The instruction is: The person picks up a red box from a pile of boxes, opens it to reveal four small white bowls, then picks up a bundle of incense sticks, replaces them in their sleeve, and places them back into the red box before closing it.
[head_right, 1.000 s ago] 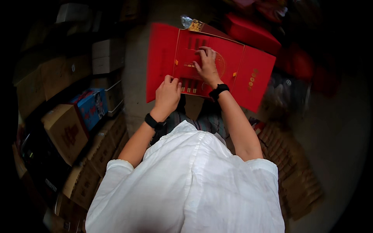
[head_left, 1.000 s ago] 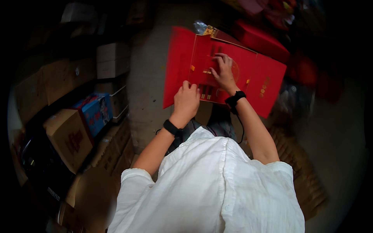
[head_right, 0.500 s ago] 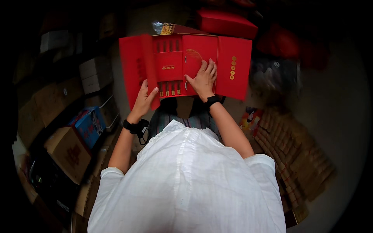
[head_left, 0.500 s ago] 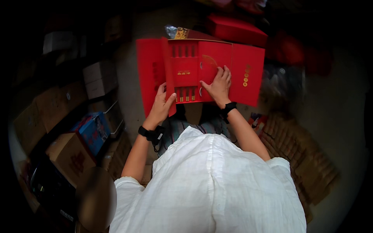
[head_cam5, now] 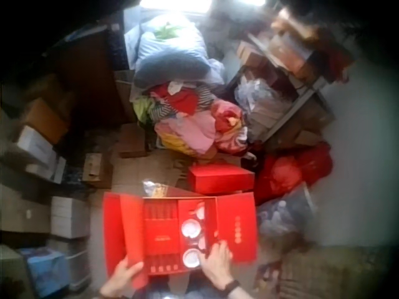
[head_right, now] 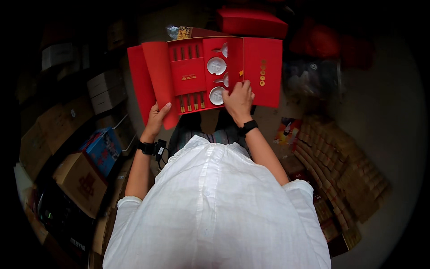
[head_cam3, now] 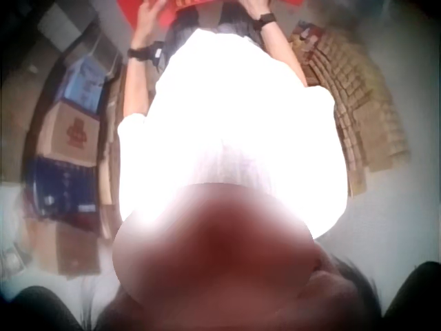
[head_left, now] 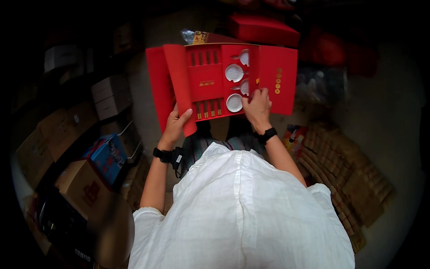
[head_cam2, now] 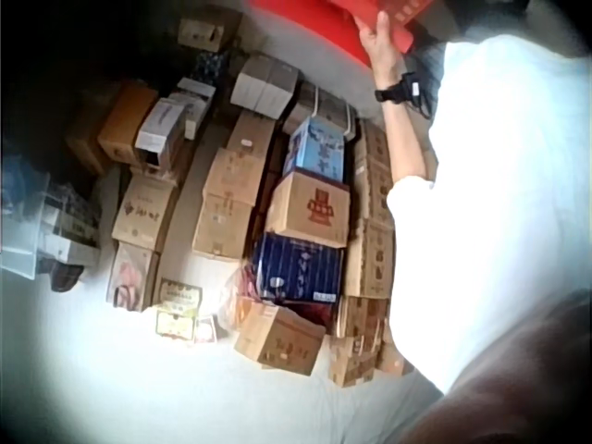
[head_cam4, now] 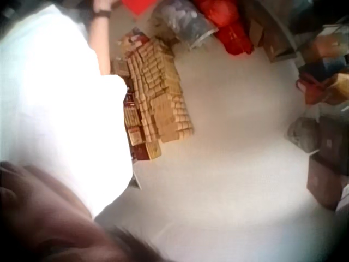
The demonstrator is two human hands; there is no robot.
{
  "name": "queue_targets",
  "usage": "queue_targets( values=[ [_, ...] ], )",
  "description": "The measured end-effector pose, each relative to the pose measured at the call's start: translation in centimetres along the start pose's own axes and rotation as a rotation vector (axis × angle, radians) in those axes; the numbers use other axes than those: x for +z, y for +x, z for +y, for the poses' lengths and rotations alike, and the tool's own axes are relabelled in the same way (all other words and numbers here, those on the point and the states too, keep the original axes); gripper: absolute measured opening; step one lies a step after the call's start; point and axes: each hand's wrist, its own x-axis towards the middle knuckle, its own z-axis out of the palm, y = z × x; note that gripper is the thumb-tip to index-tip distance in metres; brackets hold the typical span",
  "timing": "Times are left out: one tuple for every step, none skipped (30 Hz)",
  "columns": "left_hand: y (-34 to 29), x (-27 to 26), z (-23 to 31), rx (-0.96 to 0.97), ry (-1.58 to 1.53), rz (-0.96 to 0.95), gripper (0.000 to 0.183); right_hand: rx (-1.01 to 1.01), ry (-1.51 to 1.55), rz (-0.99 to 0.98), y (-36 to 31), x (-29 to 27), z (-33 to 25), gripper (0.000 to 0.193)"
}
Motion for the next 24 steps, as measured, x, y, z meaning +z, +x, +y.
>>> queue_targets(
  values=[
    [0.2,0.1,0.0,0.017,0.026,-0.001,0.041,0.008,-0.045,-0.029,0.0,-0.6,1.3,0.039],
    [0.3,0.2,0.1,0.017,0.023,-0.006,0.041,0.025,0.020,-0.047,0.0,-0.9,2.6,0.038],
    [0.4,0.5,0.6,0.019,0.033,-0.013,0.041,0.028,0.014,-0.044,-0.1,-1.5,3.2,0.038],
    [0.5,0.8,0.8,0.020,0.044,-0.020,0.041,-0.082,-0.016,-0.049,-0.4,-2.0,3.8,0.043],
    [0.7,1.0,0.7,0.021,0.040,-0.024,0.041,-0.193,-0.046,-0.055,-0.6,-2.3,4.1,0.050],
    [0.8,1.1,0.7,0.045,0.082,-0.016,0.038,-0.204,-0.007,-0.124,-0.8,-3.1,3.8,0.063],
    [0.9,1.1,0.8,0.068,0.125,-0.007,0.036,-0.202,-0.008,-0.125,-0.6,-2.9,4.2,0.063],
    [1.0,0.9,0.6,0.065,0.124,-0.007,0.036,-0.157,0.144,-0.153,-0.1,-2.4,4.5,0.065],
    [1.1,0.7,0.3,0.092,0.155,-0.009,0.035,-0.112,0.296,-0.176,0.5,-2.3,4.4,0.067],
    [1.1,0.5,0.0,0.118,0.185,-0.009,0.034,-0.145,0.231,-0.086,1.2,-2.1,4.2,0.063],
    [1.1,0.3,-0.3,0.118,0.187,-0.008,0.034,-0.146,0.232,-0.087,1.9,-1.9,3.9,0.063],
    [1.1,0.4,-0.5,0.103,0.178,-0.003,0.034,-0.143,0.077,-0.034,2.5,-1.7,3.9,0.060],
    [1.1,0.5,-0.5,0.090,0.173,0.003,0.034,-0.143,-0.074,0.020,3.4,-1.4,3.9,0.057],
    [1.2,0.4,-0.4,0.088,0.176,0.003,0.034,-0.170,-0.158,0.089,4.3,-0.6,4.1,0.048],
    [1.3,0.4,-0.4,0.098,0.196,0.002,0.034,-0.168,-0.158,0.087,4.9,-0.3,4.1,0.048],
    [1.3,0.4,-0.5,0.107,0.216,0.002,0.034,-0.169,-0.217,0.082,5.4,0.0,4.2,0.043],
    [1.3,0.5,-0.5,0.105,0.216,0.001,0.034,-0.170,-0.276,0.076,6.0,0.3,4.3,0.039],
    [1.3,0.4,-0.5,0.104,0.225,0.008,0.035,-0.172,-0.295,0.093,6.4,0.8,4.6,0.029],
    [1.3,0.5,-0.5,0.105,0.233,0.014,0.035,-0.170,-0.296,0.091,6.6,1.1,5.2,0.029],
    [1.4,0.5,-0.6,0.102,0.232,0.012,0.035,-0.191,-0.282,0.102,6.8,1.4,5.8,0.027],
    [1.3,0.5,-0.6,0.100,0.223,0.020,0.035,-0.217,-0.265,0.111,6.8,1.6,6.2,0.024],
    [1.2,0.4,-0.7,0.098,0.214,0.027,0.034,-0.221,-0.264,0.108,6.7,1.8,6.5,0.024],
    [1.2,0.3,-0.7,0.096,0.213,0.031,0.034,-0.222,-0.123,0.127,6.6,2.0,6.9,0.023],
    [1.2,0.2,-0.6,0.115,0.261,0.023,0.034,-0.222,0.017,0.146,6.4,1.9,7.0,0.023]
  ],
)
